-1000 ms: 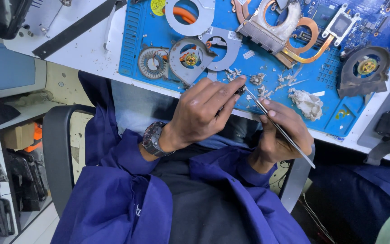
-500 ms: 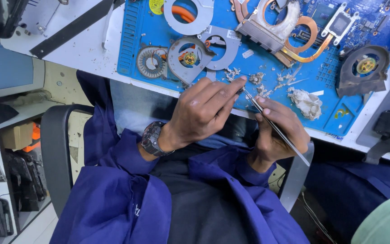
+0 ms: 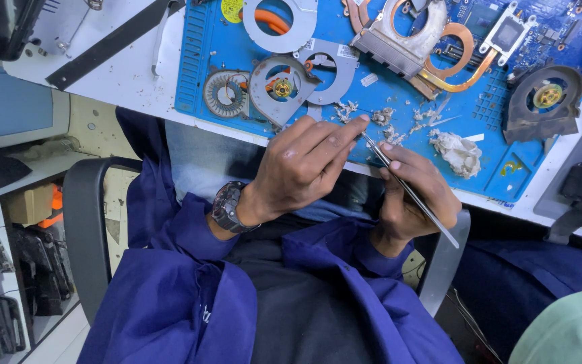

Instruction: Cleaning dust and debris from a laptop cooling fan using tweezers

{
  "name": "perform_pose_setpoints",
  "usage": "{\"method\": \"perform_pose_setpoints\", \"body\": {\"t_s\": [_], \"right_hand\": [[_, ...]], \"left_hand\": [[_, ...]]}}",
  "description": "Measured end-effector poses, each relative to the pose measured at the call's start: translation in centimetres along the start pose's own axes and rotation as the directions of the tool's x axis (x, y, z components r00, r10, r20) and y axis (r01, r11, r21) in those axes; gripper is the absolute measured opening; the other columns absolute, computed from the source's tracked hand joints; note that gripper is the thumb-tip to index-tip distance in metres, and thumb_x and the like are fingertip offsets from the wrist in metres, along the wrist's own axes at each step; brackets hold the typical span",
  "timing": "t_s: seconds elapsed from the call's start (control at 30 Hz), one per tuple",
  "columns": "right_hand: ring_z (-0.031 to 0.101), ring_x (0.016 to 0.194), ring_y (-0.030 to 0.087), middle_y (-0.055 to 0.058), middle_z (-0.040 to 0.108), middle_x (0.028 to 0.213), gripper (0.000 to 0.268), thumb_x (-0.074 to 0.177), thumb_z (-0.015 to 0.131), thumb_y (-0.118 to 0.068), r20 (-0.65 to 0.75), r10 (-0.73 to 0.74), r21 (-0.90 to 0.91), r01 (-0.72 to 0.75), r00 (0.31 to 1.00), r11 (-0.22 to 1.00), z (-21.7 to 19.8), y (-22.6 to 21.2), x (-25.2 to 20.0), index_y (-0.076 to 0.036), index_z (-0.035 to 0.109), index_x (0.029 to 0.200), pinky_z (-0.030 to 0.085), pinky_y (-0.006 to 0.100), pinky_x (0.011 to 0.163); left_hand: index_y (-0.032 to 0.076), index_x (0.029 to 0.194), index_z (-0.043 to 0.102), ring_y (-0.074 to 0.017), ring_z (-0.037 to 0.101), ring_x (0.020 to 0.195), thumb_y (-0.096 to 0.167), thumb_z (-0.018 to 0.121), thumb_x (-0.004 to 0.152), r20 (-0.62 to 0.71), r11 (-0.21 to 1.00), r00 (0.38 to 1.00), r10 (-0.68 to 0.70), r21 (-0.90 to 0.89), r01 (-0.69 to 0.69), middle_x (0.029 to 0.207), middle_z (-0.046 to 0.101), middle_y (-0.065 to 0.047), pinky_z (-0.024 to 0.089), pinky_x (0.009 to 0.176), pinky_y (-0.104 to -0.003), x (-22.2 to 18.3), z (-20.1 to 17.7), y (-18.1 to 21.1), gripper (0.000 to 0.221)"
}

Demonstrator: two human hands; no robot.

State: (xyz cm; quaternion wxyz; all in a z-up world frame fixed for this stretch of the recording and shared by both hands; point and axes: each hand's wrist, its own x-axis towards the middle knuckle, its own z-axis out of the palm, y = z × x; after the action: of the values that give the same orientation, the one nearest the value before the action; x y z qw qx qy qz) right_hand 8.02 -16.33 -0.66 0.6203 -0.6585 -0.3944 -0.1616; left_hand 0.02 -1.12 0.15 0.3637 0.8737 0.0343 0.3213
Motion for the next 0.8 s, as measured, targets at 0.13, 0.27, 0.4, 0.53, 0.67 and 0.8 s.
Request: {"method": "perform_pose_setpoints", "body": {"t_s": [0.13,0.27,0.4,0.53,0.67,0.8], "right_hand": [[0.077,0.071,0.046,0.033,0.074,0.079,0.022,0.092,0.082,0.001,-0.054,-0.024,0.002,0.024,0.998,1.000,-1.0,1.1,-1.2,0.012,0.067,0.081,0.060,0.045,0.065],[0.076,0.076,0.047,0.037,0.071,0.081,0.022,0.092,0.080,0.002,-0.103,0.026,0.132,-0.012,0.994,0.991,-1.8,2.0,-2.1,0.014,0.063,0.084,0.062,0.046,0.065],[0.075,0.074,0.049,0.039,0.069,0.080,0.023,0.090,0.080,0.004,-0.141,0.067,0.153,-0.045,0.988,0.987,-1.4,1.4,-2.0,0.017,0.062,0.084,0.062,0.048,0.063],[0.074,0.071,0.047,0.040,0.068,0.081,0.023,0.090,0.079,0.005,-0.158,0.089,0.195,-0.057,0.983,0.979,-1.4,1.0,-2.1,0.016,0.060,0.085,0.061,0.049,0.063],[0.076,0.079,0.039,0.028,0.071,0.090,0.010,0.092,0.074,0.002,-0.228,0.251,0.166,-0.216,0.941,0.962,-1.0,-0.2,-1.9,0.003,0.065,0.097,0.068,0.044,0.071],[0.077,0.081,0.039,0.029,0.071,0.089,0.014,0.091,0.069,0.014,-0.174,0.197,0.107,-0.181,0.965,0.978,-1.6,0.0,-2.3,0.001,0.066,0.096,0.066,0.042,0.073]], "left_hand": [[0.011,0.137,0.068,-0.0233,0.062,0.072,0.009,0.067,0.104,0.001,1.000,1.000,0.004,0.005,-0.004,0.088,0.069,-0.005,0.060,0.066,-0.034,0.0,0.1,-0.1,0.033],[0.009,0.131,0.071,-0.0237,0.065,0.074,0.010,0.068,0.102,-0.009,1.000,1.000,-0.018,0.016,0.018,0.094,0.071,-0.006,0.060,0.067,-0.033,0.4,-0.1,0.3,0.030],[0.007,0.131,0.071,-0.0223,0.062,0.073,0.012,0.065,0.103,0.012,0.988,1.000,0.015,0.156,-0.017,0.100,0.067,-0.008,0.060,0.065,-0.036,0.8,-0.3,-0.3,0.028],[0.001,0.128,0.069,-0.0289,0.063,0.079,0.014,0.064,0.104,0.049,0.950,0.996,0.070,0.302,-0.082,0.105,0.062,-0.014,0.059,0.067,-0.041,1.8,-1.1,0.3,0.028],[0.001,0.134,0.063,-0.0332,0.065,0.096,0.010,0.071,0.108,0.147,0.976,0.989,0.007,0.216,-0.039,0.118,0.064,-0.018,0.056,0.083,-0.045,2.7,-2.5,2.1,0.029],[0.002,0.114,0.073,-0.0267,0.073,0.087,0.015,0.082,0.097,0.117,0.992,0.987,-0.107,-0.058,0.114,0.098,0.075,-0.010,0.057,0.081,-0.038,3.0,-2.3,3.1,0.023]]}}
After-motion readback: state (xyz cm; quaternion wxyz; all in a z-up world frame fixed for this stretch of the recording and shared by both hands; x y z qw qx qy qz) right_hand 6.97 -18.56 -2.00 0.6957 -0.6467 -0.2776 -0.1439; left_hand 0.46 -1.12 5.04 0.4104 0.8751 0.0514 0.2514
